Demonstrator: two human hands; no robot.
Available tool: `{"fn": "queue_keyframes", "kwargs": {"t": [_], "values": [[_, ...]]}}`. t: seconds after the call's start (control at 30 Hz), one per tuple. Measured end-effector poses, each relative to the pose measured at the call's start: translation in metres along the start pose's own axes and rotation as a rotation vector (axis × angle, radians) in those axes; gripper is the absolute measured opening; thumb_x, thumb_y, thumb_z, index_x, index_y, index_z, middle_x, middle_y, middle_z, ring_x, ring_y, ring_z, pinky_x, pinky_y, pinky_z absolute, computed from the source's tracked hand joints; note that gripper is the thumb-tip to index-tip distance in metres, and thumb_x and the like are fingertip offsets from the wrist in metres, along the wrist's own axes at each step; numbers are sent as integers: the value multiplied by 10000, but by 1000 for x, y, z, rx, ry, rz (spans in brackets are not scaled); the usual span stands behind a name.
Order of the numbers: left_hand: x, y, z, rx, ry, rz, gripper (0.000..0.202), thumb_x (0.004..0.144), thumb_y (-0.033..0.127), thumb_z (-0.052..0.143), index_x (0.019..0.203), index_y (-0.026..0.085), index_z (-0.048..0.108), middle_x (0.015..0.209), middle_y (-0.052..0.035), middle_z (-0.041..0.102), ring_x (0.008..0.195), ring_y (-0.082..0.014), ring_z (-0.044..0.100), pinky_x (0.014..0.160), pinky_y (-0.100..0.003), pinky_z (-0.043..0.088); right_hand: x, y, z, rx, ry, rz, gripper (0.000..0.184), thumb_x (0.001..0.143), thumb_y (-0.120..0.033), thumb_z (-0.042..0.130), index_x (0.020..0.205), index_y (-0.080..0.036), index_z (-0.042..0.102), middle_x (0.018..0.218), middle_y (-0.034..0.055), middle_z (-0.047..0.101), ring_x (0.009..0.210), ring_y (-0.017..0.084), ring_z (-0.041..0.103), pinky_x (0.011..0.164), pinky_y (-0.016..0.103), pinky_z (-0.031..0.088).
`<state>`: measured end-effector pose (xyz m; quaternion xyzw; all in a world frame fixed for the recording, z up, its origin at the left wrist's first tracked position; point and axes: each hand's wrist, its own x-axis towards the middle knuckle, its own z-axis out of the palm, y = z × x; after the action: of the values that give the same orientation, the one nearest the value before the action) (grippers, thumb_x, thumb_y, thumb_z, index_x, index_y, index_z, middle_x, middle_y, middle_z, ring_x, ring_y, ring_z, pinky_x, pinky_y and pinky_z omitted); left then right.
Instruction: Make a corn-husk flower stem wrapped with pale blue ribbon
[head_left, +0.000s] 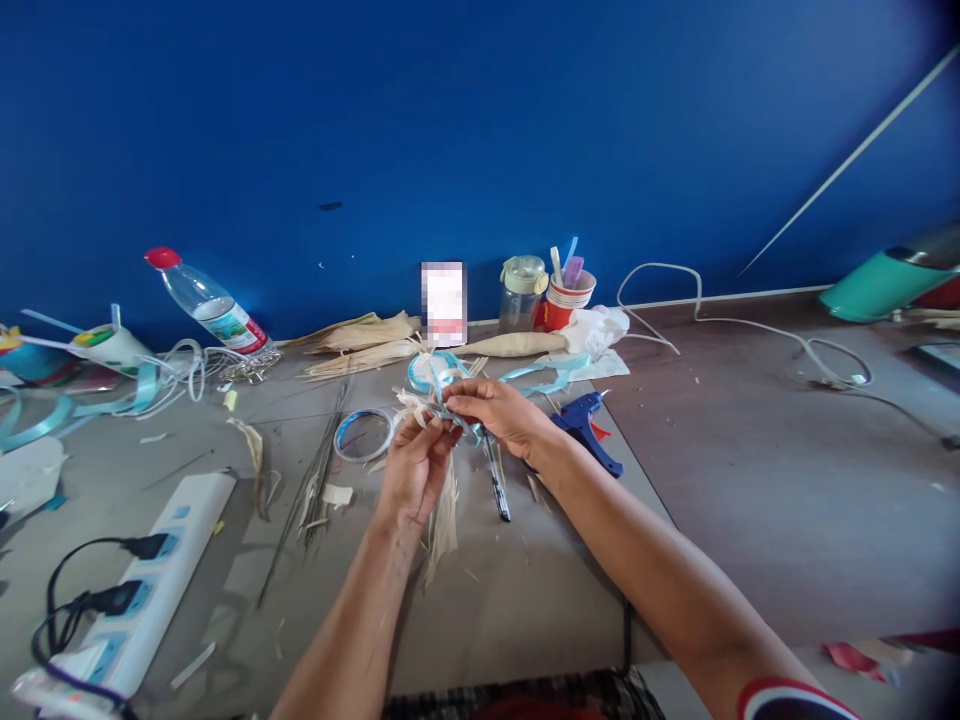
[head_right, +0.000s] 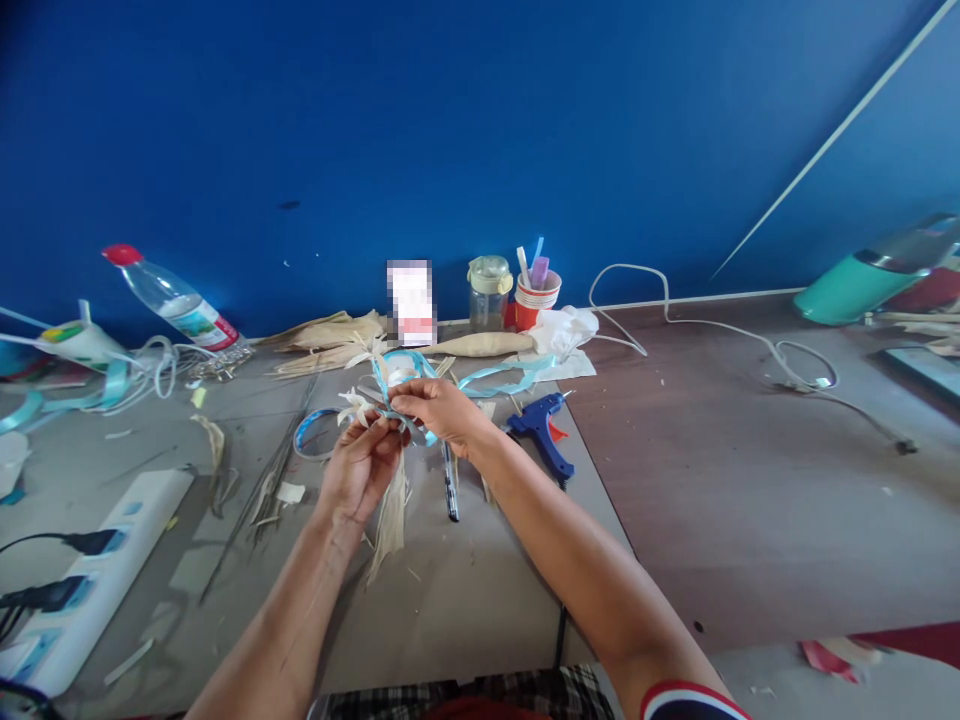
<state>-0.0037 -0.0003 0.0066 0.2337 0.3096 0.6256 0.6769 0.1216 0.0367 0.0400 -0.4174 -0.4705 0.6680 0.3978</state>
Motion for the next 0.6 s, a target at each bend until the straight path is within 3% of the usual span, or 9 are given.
{"fn": "queue_keyframes", "kwargs": {"t": [0.17,0.33,0.47,0.6], "values": [[-2,1,1,-39,-30,-75,111,657,118,701,717,139,610,610,41,560,442,-4,371,665,-238,462,1,1,-1,140,-56,25,202,587,-258,718,735,-142,646,698,11,653,625,113,566,603,243,425],[-3,1,5,-3,-11,-47,133,627,134,724,700,148,613,604,49,555,437,-6,377,659,-242,460,0,4,6,198,-20,1,220,574,-284,725,651,-172,552,577,-38,579,530,92,516,519,220,397],[-1,-3,6,98,58,31,155,613,159,738,704,148,613,642,37,575,483,-23,429,662,-235,451,0,6,11,91,61,-65,202,606,-293,668,588,-170,508,525,-53,519,492,75,458,494,213,361],[0,-7,4,295,101,170,149,632,176,722,682,156,583,594,47,527,517,-45,445,547,-187,375,1,8,14,-84,171,-134,217,625,-311,650,559,-164,505,476,-64,465,460,64,397,473,215,312]]}}
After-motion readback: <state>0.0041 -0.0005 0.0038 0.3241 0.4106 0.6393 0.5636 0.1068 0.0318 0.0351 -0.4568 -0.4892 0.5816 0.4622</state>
